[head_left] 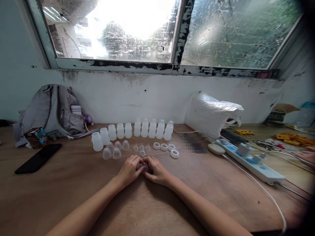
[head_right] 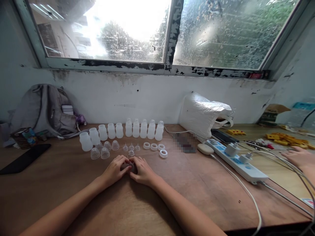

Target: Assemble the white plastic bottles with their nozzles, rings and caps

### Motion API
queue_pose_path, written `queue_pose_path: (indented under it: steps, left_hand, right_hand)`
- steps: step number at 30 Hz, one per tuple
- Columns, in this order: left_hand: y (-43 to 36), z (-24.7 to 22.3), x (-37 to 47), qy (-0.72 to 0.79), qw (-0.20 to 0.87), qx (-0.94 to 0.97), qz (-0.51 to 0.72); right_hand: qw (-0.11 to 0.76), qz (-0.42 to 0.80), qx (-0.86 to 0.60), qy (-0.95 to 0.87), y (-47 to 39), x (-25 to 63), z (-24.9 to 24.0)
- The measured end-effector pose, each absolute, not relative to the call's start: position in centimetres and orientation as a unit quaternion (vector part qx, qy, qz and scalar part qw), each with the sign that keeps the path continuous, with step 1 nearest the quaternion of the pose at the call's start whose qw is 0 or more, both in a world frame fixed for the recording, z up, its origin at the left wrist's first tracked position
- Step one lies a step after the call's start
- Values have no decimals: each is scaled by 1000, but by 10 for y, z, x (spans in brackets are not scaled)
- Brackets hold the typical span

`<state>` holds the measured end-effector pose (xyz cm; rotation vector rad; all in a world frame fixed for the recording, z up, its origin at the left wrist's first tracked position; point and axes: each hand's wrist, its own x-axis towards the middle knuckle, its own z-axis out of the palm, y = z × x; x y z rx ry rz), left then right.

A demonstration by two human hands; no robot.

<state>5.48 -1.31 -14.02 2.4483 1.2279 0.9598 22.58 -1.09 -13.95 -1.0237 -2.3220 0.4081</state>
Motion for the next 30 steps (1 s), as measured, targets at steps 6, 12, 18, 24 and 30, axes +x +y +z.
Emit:
queue_pose_path:
  steps: [6, 12, 18, 24, 30]
  left_hand:
    - [-12, -137, 55, 426, 274, 758, 411]
    - [-12, -139, 60, 419, 373, 699, 444]
    - [-20, -141, 66, 429, 414, 663, 452]
    - [-26, -134, 68, 390, 392, 722, 415]
    - [-28, -138, 70, 403, 315, 759, 403]
  right_hand:
    - [310, 172, -354, -866, -15, 226, -132]
    - [372, 159, -374, -835, -11, 225, -141]
    - [418, 160, -457, -769, -6, 226, -143]
    - [435, 183, -483, -737, -7, 224, -135]
    - [453, 242, -477, -714, -8, 220, -133]
